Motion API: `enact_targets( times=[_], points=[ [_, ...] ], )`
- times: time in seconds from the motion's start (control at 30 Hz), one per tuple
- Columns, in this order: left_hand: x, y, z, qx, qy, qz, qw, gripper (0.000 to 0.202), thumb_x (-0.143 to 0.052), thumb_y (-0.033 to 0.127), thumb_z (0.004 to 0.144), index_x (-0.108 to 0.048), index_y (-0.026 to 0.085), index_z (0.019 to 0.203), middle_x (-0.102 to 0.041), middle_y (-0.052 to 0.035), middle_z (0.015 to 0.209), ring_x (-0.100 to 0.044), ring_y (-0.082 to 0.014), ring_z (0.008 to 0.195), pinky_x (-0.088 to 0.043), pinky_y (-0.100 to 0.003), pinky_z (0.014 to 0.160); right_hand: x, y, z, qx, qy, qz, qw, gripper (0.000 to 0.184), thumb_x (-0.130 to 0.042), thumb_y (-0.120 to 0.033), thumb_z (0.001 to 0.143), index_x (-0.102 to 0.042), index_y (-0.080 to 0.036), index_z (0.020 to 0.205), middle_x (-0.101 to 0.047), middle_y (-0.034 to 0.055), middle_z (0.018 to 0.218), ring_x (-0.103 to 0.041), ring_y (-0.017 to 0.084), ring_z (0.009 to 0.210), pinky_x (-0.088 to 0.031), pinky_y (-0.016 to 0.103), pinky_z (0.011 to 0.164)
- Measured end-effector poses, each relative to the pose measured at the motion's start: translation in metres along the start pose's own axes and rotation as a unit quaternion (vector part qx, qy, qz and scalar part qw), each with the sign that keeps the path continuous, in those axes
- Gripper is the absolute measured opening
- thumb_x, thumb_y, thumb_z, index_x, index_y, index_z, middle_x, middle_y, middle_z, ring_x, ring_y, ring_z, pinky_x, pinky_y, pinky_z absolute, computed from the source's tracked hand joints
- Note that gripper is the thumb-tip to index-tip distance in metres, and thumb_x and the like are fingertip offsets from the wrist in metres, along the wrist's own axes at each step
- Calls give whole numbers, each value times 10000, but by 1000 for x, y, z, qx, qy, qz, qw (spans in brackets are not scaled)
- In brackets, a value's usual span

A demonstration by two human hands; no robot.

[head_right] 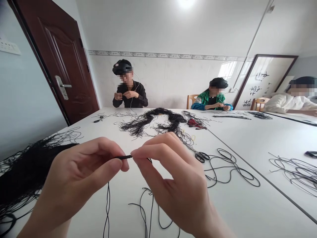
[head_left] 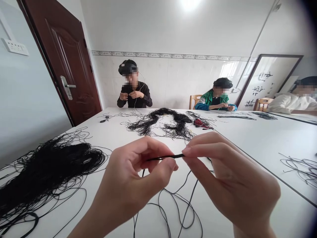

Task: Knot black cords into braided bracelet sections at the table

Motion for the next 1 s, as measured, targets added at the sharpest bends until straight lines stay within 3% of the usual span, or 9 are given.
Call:
enact_targets(
  times=[1.0],
  points=[
    [2,2,-2,11,6,21,1000,101,-689,156,683,-716,244,640,-659,44,581,-600,-105,577,-450,-158,462,1,-2,0,7,2,2,1000,325,-628,89,781,-627,-172,975,-614,24,854,-593,121,803,-509,271,635]
  ],
)
Point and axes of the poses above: each hand's wrist, its own z-axis towards the middle knuckle, its own x-axis out of the back of the hand, y = z × x, the point moved 5 cm from there along z, towards the middle knuckle
